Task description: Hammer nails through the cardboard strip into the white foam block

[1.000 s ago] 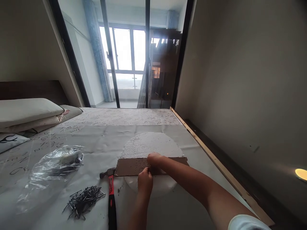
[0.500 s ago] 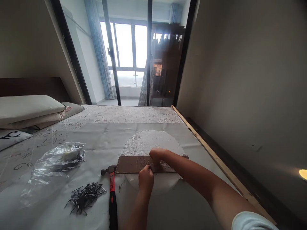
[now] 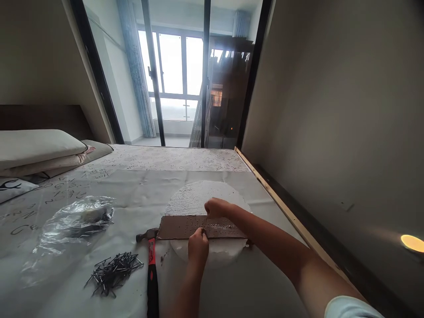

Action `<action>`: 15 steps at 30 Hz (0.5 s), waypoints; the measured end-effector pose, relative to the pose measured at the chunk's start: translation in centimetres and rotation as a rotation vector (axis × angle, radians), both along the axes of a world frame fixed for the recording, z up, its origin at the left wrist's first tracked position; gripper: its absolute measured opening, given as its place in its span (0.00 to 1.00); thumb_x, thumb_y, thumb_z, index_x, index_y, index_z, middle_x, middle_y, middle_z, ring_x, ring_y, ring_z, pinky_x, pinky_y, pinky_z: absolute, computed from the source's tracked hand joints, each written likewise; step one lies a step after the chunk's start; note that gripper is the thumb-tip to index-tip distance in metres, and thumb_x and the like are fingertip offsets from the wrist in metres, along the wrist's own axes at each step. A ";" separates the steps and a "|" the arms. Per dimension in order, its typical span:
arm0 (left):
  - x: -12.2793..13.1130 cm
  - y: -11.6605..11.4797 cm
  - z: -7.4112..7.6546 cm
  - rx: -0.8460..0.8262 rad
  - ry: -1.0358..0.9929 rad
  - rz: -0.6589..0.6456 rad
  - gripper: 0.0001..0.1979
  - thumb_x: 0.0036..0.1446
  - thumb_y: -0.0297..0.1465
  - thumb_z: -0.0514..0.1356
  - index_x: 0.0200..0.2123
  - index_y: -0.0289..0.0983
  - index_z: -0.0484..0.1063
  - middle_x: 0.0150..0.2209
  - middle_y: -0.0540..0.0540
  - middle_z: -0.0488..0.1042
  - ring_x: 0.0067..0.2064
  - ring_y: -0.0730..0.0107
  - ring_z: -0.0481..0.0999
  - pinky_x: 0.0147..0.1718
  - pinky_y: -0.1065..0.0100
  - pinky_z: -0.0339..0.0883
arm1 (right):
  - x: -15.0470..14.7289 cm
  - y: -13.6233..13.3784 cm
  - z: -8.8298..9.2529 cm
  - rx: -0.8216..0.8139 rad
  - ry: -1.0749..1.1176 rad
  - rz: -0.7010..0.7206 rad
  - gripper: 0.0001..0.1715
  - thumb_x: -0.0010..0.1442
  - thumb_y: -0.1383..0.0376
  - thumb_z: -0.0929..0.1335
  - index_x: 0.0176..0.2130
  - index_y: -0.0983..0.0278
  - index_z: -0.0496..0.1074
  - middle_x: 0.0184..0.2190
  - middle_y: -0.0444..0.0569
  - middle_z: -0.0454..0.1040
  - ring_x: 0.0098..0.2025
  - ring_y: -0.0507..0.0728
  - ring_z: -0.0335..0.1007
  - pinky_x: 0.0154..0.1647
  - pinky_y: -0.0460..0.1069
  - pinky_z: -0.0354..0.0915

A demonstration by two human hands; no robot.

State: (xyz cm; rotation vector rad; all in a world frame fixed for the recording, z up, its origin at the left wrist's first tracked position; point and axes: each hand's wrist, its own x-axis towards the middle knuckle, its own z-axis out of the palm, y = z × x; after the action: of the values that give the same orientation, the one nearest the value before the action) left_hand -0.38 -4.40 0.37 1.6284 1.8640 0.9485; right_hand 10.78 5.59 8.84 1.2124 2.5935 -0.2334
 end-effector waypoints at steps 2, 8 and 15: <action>0.1 0.0 0.1 0.053 -0.081 0.050 0.12 0.54 0.27 0.47 0.32 0.36 0.71 0.31 0.41 0.75 0.34 0.64 0.73 0.31 0.69 0.60 | 0.2 -0.1 0.6 -0.007 0.045 0.029 0.15 0.52 0.63 0.67 0.39 0.68 0.73 0.36 0.50 0.75 0.34 0.53 0.68 0.31 0.45 0.61; 0.5 0.7 -0.5 0.095 -0.466 0.002 0.16 0.55 0.35 0.46 0.37 0.34 0.69 0.32 0.42 0.75 0.29 0.68 0.74 0.28 0.69 0.65 | -0.4 -1.3 0.3 -0.056 0.106 0.099 0.13 0.52 0.63 0.65 0.34 0.65 0.76 0.28 0.46 0.77 0.25 0.48 0.65 0.23 0.41 0.55; 0.3 1.6 -2.3 -0.009 -0.450 0.072 0.18 0.54 0.37 0.51 0.43 0.32 0.68 0.24 0.47 0.71 0.21 0.76 0.68 0.20 0.74 0.60 | 1.1 -1.0 -2.7 0.061 0.023 0.038 0.14 0.60 0.62 0.62 0.42 0.67 0.70 0.40 0.50 0.72 0.38 0.53 0.68 0.39 0.50 0.65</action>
State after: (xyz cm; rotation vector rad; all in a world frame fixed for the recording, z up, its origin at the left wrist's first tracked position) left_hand -0.10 -2.79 -1.97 1.2200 1.6179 1.2178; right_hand 11.84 4.54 6.18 1.1859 2.6586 -0.1629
